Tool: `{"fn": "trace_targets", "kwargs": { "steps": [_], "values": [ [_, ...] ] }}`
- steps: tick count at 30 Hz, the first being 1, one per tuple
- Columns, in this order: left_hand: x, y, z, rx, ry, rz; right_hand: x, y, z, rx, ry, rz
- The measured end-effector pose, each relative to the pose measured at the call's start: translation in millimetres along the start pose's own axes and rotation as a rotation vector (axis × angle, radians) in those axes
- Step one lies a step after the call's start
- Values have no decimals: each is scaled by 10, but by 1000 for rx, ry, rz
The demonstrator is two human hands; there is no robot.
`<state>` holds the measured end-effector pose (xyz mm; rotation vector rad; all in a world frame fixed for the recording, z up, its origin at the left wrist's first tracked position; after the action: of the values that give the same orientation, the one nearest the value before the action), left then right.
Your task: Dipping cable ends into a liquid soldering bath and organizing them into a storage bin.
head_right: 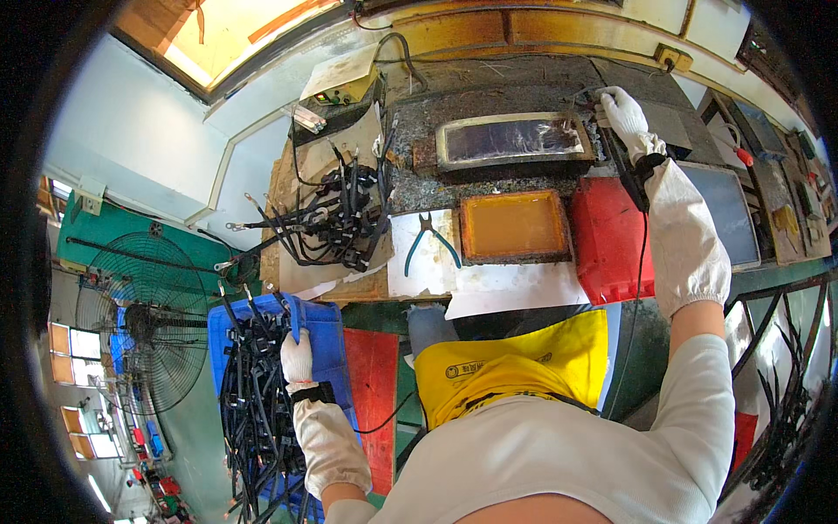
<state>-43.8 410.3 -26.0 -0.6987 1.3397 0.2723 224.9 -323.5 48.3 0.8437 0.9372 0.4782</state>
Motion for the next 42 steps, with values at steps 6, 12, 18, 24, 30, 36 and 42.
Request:
{"fn": "trace_targets", "kwargs": {
  "steps": [6, 12, 18, 24, 30, 36, 42],
  "values": [
    [20, 16, 8, -14, 5, -11, -98, -94, 85, 72, 14, 30],
    [23, -11, 8, -15, 34, -25, -257, -132, 247, 109, 7, 16],
    [-10, -33, -9, -4, 4, -13, -228, -351, 248, 164, -95, 251],
    [21, -12, -3, -25, 26, -6, -258, -600, 78, 398, -92, 318],
    [43, -4, 34, -3, 19, -20, -642, -543, 191, 207, -130, 86],
    [34, 34, 19, -23, 20, -14, -340, -399, 69, 345, 72, 199],
    [0, -32, 7, -1, 7, -3, -529, -492, 225, 332, 34, 93]
  ]
}}
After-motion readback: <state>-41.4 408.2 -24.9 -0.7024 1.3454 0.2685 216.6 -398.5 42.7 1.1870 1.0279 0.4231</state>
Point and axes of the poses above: each hand's wrist, its own z-axis towards the middle knuckle, its own x-axis out of the palm, y = z × x, the point moved 9 cm from there along z, towards the middle knuckle, and after that the axes turned 9 degrees about -y, right-handed, at the moved point
